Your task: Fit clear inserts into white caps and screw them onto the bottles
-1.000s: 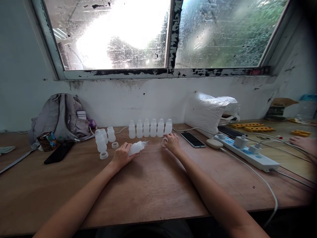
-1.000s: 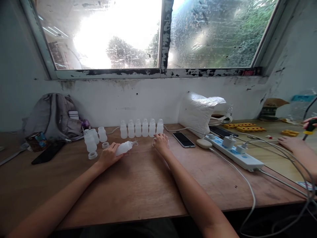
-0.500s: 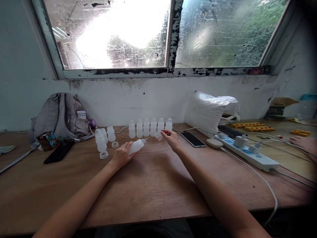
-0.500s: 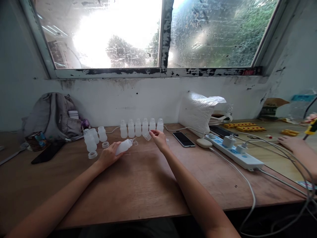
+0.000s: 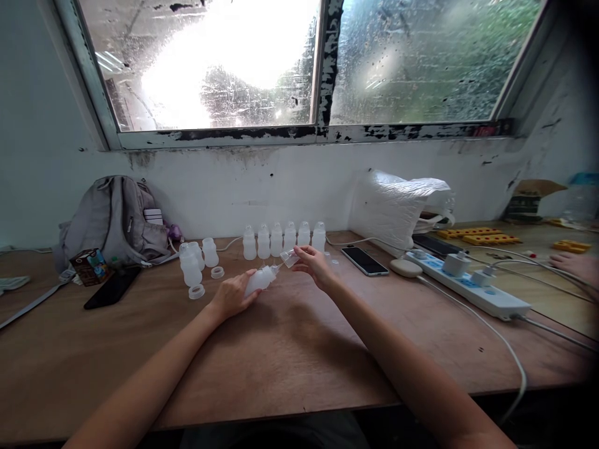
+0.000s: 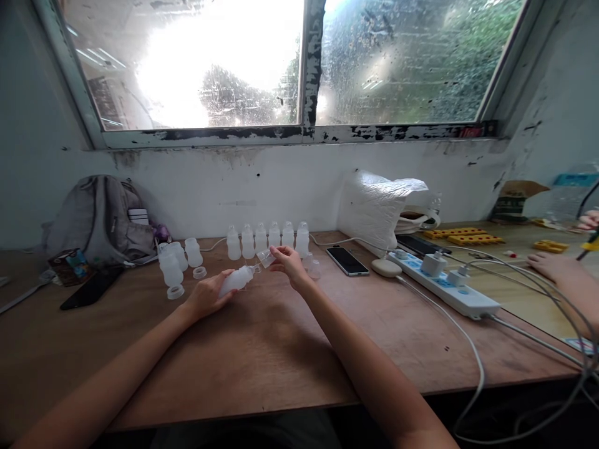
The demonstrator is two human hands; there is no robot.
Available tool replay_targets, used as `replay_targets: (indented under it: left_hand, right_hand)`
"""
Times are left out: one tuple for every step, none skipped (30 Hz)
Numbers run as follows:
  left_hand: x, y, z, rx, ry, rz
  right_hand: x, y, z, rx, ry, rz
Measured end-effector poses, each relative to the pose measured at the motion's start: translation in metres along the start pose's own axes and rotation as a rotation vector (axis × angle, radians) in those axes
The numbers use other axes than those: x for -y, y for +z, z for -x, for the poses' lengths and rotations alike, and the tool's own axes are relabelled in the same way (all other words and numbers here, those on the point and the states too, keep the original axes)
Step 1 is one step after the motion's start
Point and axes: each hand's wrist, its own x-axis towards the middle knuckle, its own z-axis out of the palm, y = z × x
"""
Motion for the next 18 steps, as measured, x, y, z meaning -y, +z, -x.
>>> replay_targets:
  left_hand:
    - [0.0, 0.0, 0.0, 0.007, 0.007, 0.001]
    - [-0.001, -0.001, 0.0, 0.014, 0.015, 0.006]
    - [-0.002, -0.001, 0.0, 0.02, 0.021, 0.012]
    - [-0.002, -0.002, 0.0, 0.027, 0.024, 0.02]
    - [-0.003, -0.002, 0.0, 0.034, 0.024, 0.029]
    - [-0.004, -0.003, 0.0, 0.04, 0.02, 0.039]
    - [-0.005, -0.004, 0.0, 0.046, 0.014, 0.05]
    - [-0.006, -0.005, 0.001, 0.052, 0.007, 0.061]
    - [-0.006, -0.006, 0.001, 0.056, -0.001, 0.07]
    - [-0.006, -0.006, 0.001, 0.061, -0.007, 0.076]
    - [-0.006, -0.006, 0.001, 0.063, -0.011, 0.078]
    - [-0.006, -0.006, 0.001, 0.065, -0.013, 0.079]
    - [-0.006, -0.006, 0.001, 0.068, -0.011, 0.078]
    - [-0.006, -0.006, 0.001, 0.068, -0.008, 0.078]
    - [-0.005, -0.006, 0.001, 0.067, -0.003, 0.077]
    - [-0.005, -0.005, 0.001, 0.066, -0.001, 0.074]
    - [-0.006, -0.005, 0.002, 0.065, 0.001, 0.071]
    - [-0.006, -0.005, 0.002, 0.064, 0.001, 0.068]
  right_hand:
    - [-0.001, 0.002, 0.001, 0.01, 0.0, 0.002]
    - [-0.002, 0.003, 0.003, 0.023, 0.003, 0.007]
    - [-0.003, 0.006, 0.005, 0.037, 0.007, 0.013]
    - [-0.004, 0.008, 0.007, 0.054, 0.013, 0.02]
    - [-0.005, 0.01, 0.009, 0.072, 0.02, 0.028]
    - [-0.006, 0.012, 0.01, 0.089, 0.027, 0.035]
    - [-0.007, 0.014, 0.011, 0.104, 0.031, 0.039]
    - [-0.009, 0.015, 0.012, 0.116, 0.033, 0.04]
    - [-0.01, 0.017, 0.012, 0.126, 0.034, 0.039]
    - [-0.012, 0.018, 0.013, 0.135, 0.035, 0.036]
    - [-0.012, 0.019, 0.013, 0.143, 0.035, 0.033]
    - [-0.013, 0.019, 0.013, 0.151, 0.035, 0.03]
    - [-0.014, 0.02, 0.013, 0.159, 0.036, 0.03]
    - [-0.014, 0.021, 0.014, 0.165, 0.038, 0.032]
    - [-0.014, 0.021, 0.014, 0.17, 0.041, 0.034]
    - [-0.014, 0.022, 0.014, 0.173, 0.044, 0.038]
    - [-0.014, 0.022, 0.015, 0.173, 0.047, 0.043]
    - [-0.014, 0.023, 0.015, 0.172, 0.049, 0.047]
